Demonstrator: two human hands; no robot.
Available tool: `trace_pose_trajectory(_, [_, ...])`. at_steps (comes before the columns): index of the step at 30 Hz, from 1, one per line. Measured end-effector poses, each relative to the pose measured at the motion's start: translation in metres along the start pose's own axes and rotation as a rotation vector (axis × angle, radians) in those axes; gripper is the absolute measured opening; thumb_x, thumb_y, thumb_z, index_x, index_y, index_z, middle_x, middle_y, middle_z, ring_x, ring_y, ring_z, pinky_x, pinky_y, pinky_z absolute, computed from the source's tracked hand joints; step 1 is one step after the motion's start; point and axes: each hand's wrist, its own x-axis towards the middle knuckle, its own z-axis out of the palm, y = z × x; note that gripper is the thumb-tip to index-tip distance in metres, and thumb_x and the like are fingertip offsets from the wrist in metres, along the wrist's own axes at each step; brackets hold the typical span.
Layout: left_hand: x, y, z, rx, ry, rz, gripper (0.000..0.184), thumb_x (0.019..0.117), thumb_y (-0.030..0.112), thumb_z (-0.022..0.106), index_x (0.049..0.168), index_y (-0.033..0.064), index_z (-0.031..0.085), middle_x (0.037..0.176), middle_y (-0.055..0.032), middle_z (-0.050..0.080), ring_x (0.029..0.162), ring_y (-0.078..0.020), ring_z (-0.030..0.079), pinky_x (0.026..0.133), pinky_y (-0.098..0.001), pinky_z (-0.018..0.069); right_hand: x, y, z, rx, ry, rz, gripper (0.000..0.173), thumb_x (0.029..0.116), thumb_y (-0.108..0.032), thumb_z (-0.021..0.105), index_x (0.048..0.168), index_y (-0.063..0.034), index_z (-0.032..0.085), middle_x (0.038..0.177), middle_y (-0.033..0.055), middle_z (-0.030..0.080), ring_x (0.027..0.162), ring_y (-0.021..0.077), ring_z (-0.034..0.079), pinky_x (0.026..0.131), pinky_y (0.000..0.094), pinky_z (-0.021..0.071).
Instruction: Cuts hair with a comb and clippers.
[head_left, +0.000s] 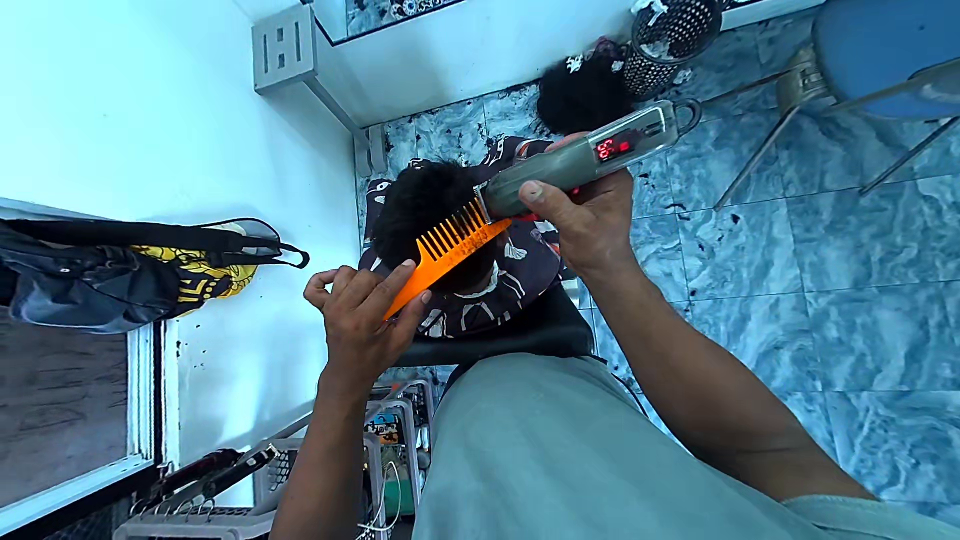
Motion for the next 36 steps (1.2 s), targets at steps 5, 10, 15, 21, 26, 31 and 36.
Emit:
trace_pose_trajectory(5, [0.002, 0.0, 0.0, 0.03, 0.002, 0.026, 0.034, 0.0925, 0.034, 0.075, 0.119, 0.0139, 0.078, 0.077, -0.0044, 0.06, 0.08, -0.0207, 0.054, 0.094, -0.0492, 0.034, -0.006, -0.007, 0.013, -0.083, -0.14, -0.034, 0.051, 0.0786, -0.008, 0.088, 0.119, 0.0033, 0.058, 0.101, 0.0104, 0.072, 0.084, 0.0207, 0.074, 0.071, 0.0392, 0.0668])
trace_pose_trajectory(10, [-0.018, 0.001, 0.003, -0.06, -0.192, 0.103, 0.036, 0.0933, 0.042, 0.069, 0.117, 0.017, 0.078, 0.081, -0.0045, 0.067, 0.084, -0.022, 0.06, 0.098, -0.0555, 0.037, -0.019, -0.02, -0.001, -0.1, -0.194, -0.057, 0.05, 0.0801, -0.011, 0.087, 0.121, -0.0015, 0.06, 0.106, 0.0029, 0.071, 0.091, 0.0136, 0.071, 0.082, 0.0349, 0.0646])
trace_pose_trajectory(15, [-0.046, -0.012, 0.019, -0.267, -0.218, 0.058, 0.029, 0.0941, 0.04, 0.071, 0.114, 0.0196, 0.079, 0.08, -0.0009, 0.066, 0.085, -0.0156, 0.06, 0.1, -0.0519, 0.0357, -0.016, -0.02, -0.035, -0.099, -0.008, -0.023, 0.042, 0.0858, -0.012, 0.082, 0.121, -0.0079, 0.06, 0.102, 0.0005, 0.073, 0.091, 0.0154, 0.073, 0.081, 0.0369, 0.0646])
trace_pose_trajectory(21, [-0.014, -0.029, 0.004, -0.13, 0.007, 0.014, 0.034, 0.0922, 0.035, 0.075, 0.117, 0.0115, 0.078, 0.078, -0.0053, 0.062, 0.082, -0.0198, 0.055, 0.097, -0.0489, 0.0337, -0.015, -0.02, -0.014, -0.133, -0.05, -0.056, 0.048, 0.0814, -0.008, 0.085, 0.121, -0.0051, 0.058, 0.104, 0.0018, 0.072, 0.091, 0.0153, 0.073, 0.082, 0.0355, 0.065])
trace_pose_trajectory(26, [-0.011, -0.03, 0.001, -0.086, 0.026, 0.073, 0.034, 0.0925, 0.035, 0.075, 0.119, 0.0135, 0.078, 0.079, -0.0049, 0.062, 0.082, -0.0201, 0.055, 0.097, -0.0494, 0.0334, -0.018, -0.017, 0.008, -0.186, -0.094, -0.094, 0.051, 0.0775, -0.005, 0.087, 0.12, -0.0001, 0.058, 0.104, 0.0058, 0.072, 0.091, 0.0168, 0.073, 0.081, 0.0366, 0.0656])
trace_pose_trajectory(31, [-0.012, -0.039, -0.001, -0.046, 0.052, 0.029, 0.034, 0.0927, 0.032, 0.075, 0.119, 0.0102, 0.076, 0.082, -0.0103, 0.065, 0.083, -0.0244, 0.058, 0.097, -0.0509, 0.0359, -0.031, -0.023, 0.033, -0.335, -0.269, -0.136, 0.056, 0.0737, -0.016, 0.092, 0.116, 0.0048, 0.063, 0.106, 0.0094, 0.071, 0.095, 0.0136, 0.071, 0.086, 0.033, 0.063])
trace_pose_trajectory(36, [-0.033, -0.036, -0.02, -0.177, 0.098, -0.289, 0.04, 0.108, 0.031, 0.05, 0.127, -0.0002, 0.065, 0.096, -0.013, 0.066, 0.082, -0.0149, 0.062, 0.074, -0.0335, 0.0536, -0.051, -0.035, -0.026, 0.009, -0.112, 0.148, 0.046, 0.092, -0.028, 0.079, 0.129, -0.0121, 0.058, 0.113, 0.0005, 0.068, 0.097, 0.0143, 0.069, 0.084, 0.0361, 0.0628])
